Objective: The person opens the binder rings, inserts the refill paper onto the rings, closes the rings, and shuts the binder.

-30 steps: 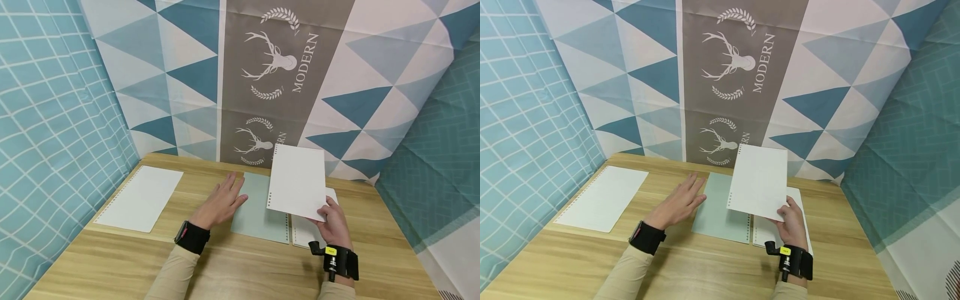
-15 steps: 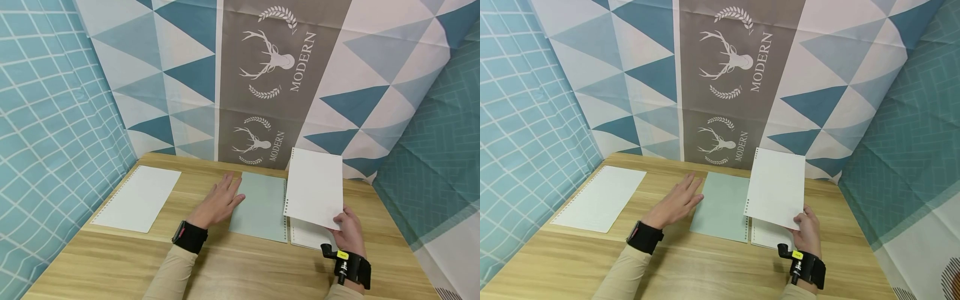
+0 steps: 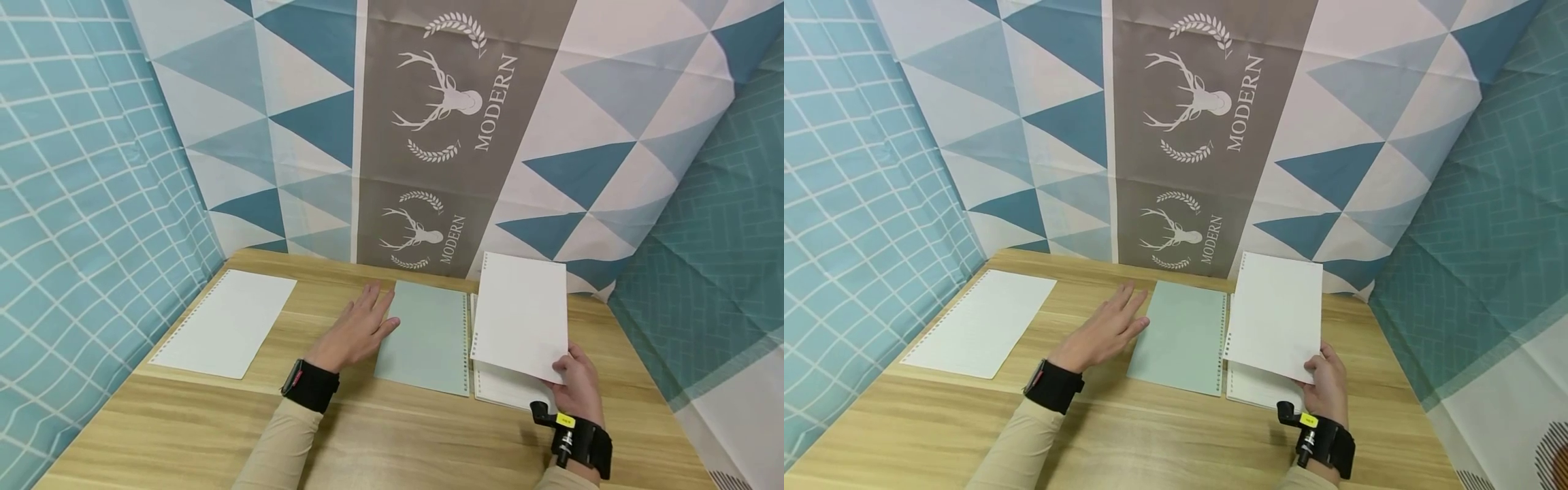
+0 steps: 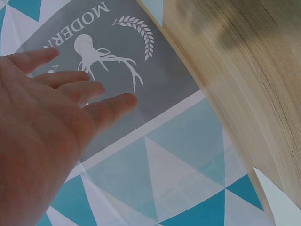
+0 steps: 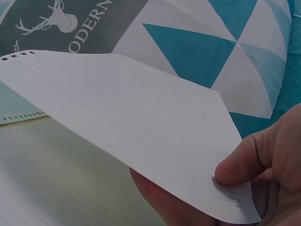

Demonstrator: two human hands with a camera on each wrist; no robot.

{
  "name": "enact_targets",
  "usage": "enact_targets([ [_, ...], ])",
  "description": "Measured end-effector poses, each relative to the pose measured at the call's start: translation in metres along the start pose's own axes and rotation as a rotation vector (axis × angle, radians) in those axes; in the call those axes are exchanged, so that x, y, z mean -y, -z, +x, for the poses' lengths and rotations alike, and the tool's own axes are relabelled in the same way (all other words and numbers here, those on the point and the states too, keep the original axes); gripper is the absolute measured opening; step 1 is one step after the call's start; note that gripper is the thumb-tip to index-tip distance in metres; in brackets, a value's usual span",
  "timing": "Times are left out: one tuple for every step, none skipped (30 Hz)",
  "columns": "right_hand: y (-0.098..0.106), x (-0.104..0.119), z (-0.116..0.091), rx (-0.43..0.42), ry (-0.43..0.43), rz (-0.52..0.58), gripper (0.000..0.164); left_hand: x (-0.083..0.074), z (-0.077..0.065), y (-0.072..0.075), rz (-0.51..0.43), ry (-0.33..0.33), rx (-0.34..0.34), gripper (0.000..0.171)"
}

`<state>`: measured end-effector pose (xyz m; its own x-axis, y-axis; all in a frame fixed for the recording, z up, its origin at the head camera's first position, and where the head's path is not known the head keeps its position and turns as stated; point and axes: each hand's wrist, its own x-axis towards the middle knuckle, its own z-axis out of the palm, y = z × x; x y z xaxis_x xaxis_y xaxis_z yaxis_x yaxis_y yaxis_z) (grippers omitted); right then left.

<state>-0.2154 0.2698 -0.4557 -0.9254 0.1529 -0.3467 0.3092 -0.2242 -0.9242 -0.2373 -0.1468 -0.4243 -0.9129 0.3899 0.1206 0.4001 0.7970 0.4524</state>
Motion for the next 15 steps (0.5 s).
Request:
enact_targets([
  [0.001, -0.001, 0.000, -0.004, 0.000, -0.017, 0.070, 0.000, 0.000, 0.000, -0.002, -0.001, 0.002, 0.066],
  [0.002, -0.001, 0.001, -0.009, 0.000, -0.033, 0.069, 0.000, 0.000, -0.001, -0.001, -0.002, 0.003, 0.066],
  [0.003, -0.002, 0.001, -0.018, -0.001, -0.051, 0.068, 0.001, 0.000, -0.001, 0.001, -0.004, 0.004, 0.066],
  [0.004, -0.002, 0.002, -0.020, -0.004, -0.067, 0.067, 0.001, 0.000, -0.001, 0.004, -0.004, 0.007, 0.066],
  [0.005, -0.003, 0.002, -0.024, -0.010, -0.084, 0.067, 0.001, 0.000, -0.002, 0.008, -0.003, 0.009, 0.066],
  [0.006, -0.003, 0.002, -0.025, -0.014, -0.102, 0.067, 0.001, 0.000, -0.002, 0.011, -0.002, 0.011, 0.066],
  [0.007, -0.003, 0.002, -0.026, -0.018, -0.117, 0.068, 0.001, 0.000, -0.002, 0.014, 0.000, 0.013, 0.066],
  [0.007, -0.003, 0.002, -0.026, -0.024, -0.126, 0.069, 0.001, 0.000, -0.003, 0.013, 0.000, 0.011, 0.066],
  [0.008, -0.003, 0.002, -0.024, -0.030, -0.137, 0.070, 0.001, 0.000, -0.003, 0.011, -0.001, 0.008, 0.066],
  [0.009, -0.003, 0.002, -0.021, -0.033, -0.146, 0.071, 0.000, 0.000, -0.002, 0.007, 0.000, 0.006, 0.065],
  [0.010, -0.003, 0.002, -0.019, -0.031, -0.160, 0.072, 0.000, 0.000, -0.002, 0.005, 0.000, 0.003, 0.065],
  [0.011, -0.003, 0.002, -0.016, -0.030, -0.168, 0.072, 0.000, 0.000, -0.002, 0.002, 0.000, 0.001, 0.065],
  [0.012, -0.003, 0.002, -0.016, -0.034, -0.174, 0.073, 0.000, 0.000, -0.002, 0.001, -0.001, -0.002, 0.065],
  [0.013, -0.003, 0.002, -0.021, -0.039, -0.181, 0.073, -0.001, 0.000, -0.002, 0.000, -0.001, -0.006, 0.065],
  [0.014, -0.003, 0.002, -0.021, -0.042, -0.180, 0.074, -0.001, 0.000, -0.003, 0.000, 0.001, -0.005, 0.065],
])
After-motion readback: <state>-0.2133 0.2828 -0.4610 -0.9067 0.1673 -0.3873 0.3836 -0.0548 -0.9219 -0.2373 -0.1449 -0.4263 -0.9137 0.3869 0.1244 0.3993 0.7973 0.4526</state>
